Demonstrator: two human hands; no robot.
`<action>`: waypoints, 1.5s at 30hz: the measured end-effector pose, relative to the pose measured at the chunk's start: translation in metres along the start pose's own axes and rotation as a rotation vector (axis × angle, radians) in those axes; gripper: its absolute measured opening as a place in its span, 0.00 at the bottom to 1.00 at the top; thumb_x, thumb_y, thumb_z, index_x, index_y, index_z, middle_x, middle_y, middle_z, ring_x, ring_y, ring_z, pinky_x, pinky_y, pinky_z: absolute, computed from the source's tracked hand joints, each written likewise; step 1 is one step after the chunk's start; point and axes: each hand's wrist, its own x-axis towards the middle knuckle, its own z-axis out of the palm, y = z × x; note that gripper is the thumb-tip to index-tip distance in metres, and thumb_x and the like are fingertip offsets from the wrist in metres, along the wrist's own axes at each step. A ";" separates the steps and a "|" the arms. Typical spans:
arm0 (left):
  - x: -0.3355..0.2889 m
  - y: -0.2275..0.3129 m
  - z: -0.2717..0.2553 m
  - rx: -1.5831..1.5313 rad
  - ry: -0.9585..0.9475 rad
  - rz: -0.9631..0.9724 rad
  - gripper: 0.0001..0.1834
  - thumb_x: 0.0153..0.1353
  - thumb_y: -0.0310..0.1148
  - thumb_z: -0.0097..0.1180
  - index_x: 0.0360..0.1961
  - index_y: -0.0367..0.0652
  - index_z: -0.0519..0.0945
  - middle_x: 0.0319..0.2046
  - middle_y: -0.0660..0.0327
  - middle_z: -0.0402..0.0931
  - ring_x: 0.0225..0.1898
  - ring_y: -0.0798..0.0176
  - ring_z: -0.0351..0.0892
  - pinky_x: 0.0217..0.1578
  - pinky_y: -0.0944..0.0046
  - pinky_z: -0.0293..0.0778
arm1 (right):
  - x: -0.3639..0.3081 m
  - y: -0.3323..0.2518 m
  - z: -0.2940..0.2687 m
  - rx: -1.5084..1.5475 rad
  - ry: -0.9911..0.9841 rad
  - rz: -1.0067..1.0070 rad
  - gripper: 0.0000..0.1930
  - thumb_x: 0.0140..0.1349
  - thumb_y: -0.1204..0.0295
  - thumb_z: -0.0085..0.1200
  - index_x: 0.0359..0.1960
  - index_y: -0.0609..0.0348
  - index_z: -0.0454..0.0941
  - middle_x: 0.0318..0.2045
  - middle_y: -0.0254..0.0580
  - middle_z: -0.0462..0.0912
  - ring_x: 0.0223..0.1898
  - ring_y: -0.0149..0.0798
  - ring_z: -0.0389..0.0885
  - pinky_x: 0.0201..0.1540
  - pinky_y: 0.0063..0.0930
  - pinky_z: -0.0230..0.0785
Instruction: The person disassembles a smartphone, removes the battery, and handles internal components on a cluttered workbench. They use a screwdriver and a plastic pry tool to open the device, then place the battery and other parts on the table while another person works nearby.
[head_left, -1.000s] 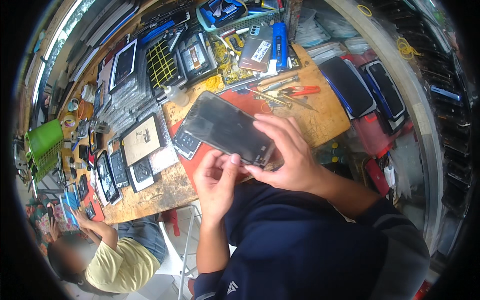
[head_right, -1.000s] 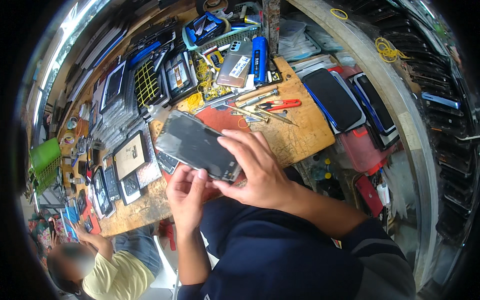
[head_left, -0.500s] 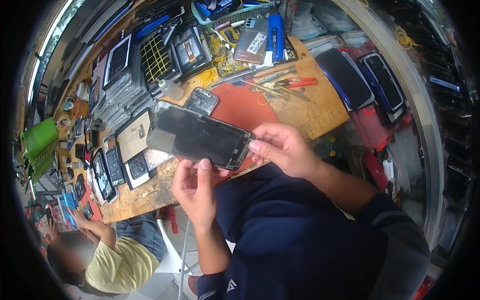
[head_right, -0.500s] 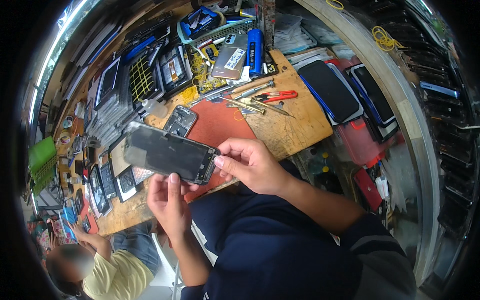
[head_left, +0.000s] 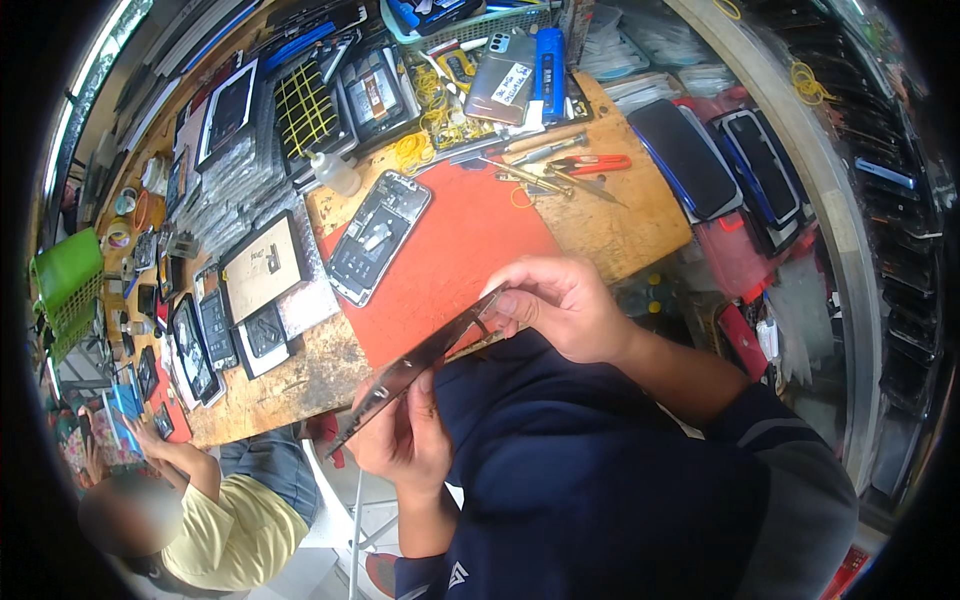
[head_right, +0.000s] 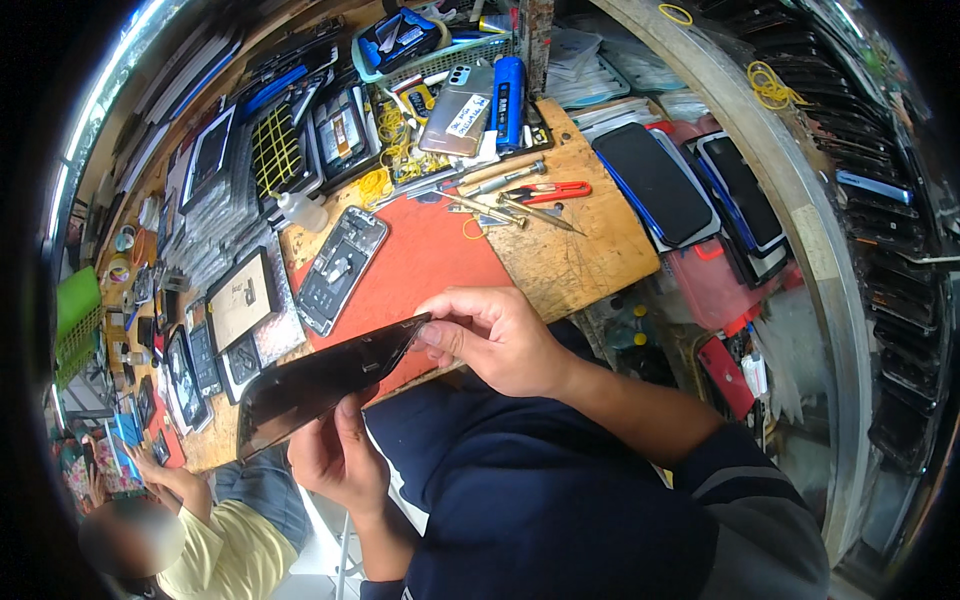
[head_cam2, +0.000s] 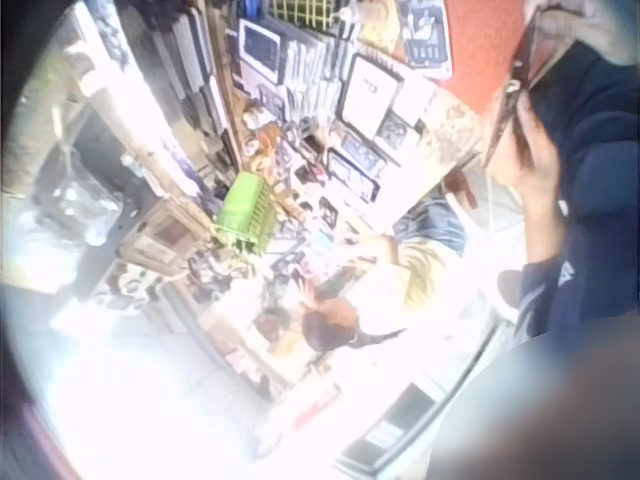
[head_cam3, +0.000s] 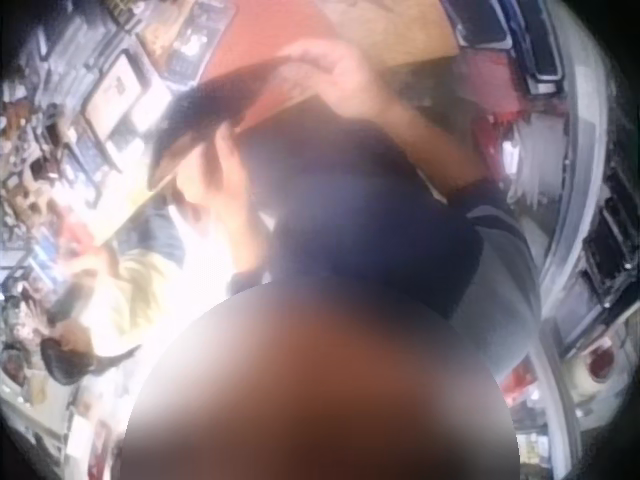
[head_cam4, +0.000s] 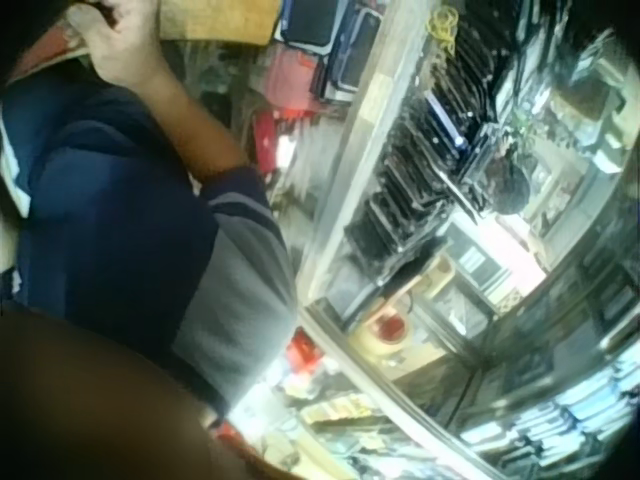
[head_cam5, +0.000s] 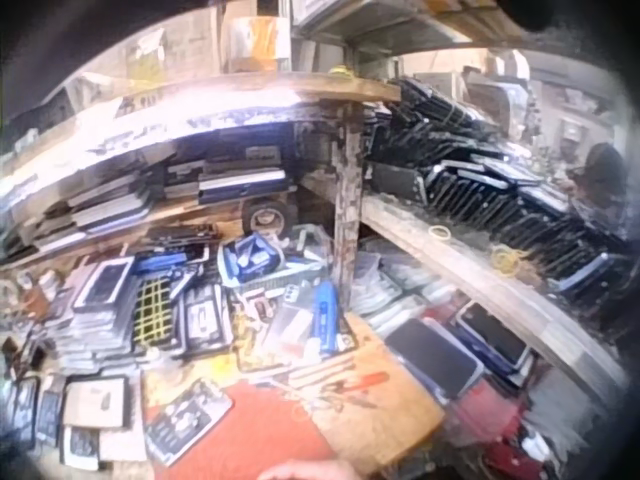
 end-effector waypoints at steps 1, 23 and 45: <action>-0.001 0.000 0.000 -0.032 0.007 -0.001 0.08 0.74 0.18 0.60 0.48 0.21 0.83 0.43 0.46 0.87 0.42 0.57 0.90 0.46 0.55 0.91 | 0.000 0.002 0.001 0.002 0.000 -0.005 0.09 0.80 0.75 0.56 0.52 0.68 0.84 0.41 0.40 0.88 0.40 0.28 0.85 0.44 0.25 0.80; 0.016 -0.028 0.024 -1.218 -0.077 -1.087 0.11 0.79 0.30 0.56 0.52 0.31 0.80 0.35 0.55 0.88 0.24 0.68 0.87 0.26 0.72 0.88 | -0.011 -0.007 0.000 0.050 -0.066 -0.015 0.07 0.79 0.73 0.58 0.44 0.66 0.82 0.39 0.41 0.88 0.38 0.28 0.85 0.42 0.24 0.79; 0.029 -0.031 0.055 -1.285 -0.191 -1.154 0.12 0.79 0.31 0.57 0.50 0.30 0.81 0.33 0.57 0.87 0.23 0.71 0.86 0.25 0.75 0.87 | -0.018 -0.027 -0.015 -0.070 0.035 0.106 0.16 0.82 0.59 0.55 0.39 0.59 0.82 0.29 0.31 0.86 0.29 0.21 0.80 0.34 0.18 0.74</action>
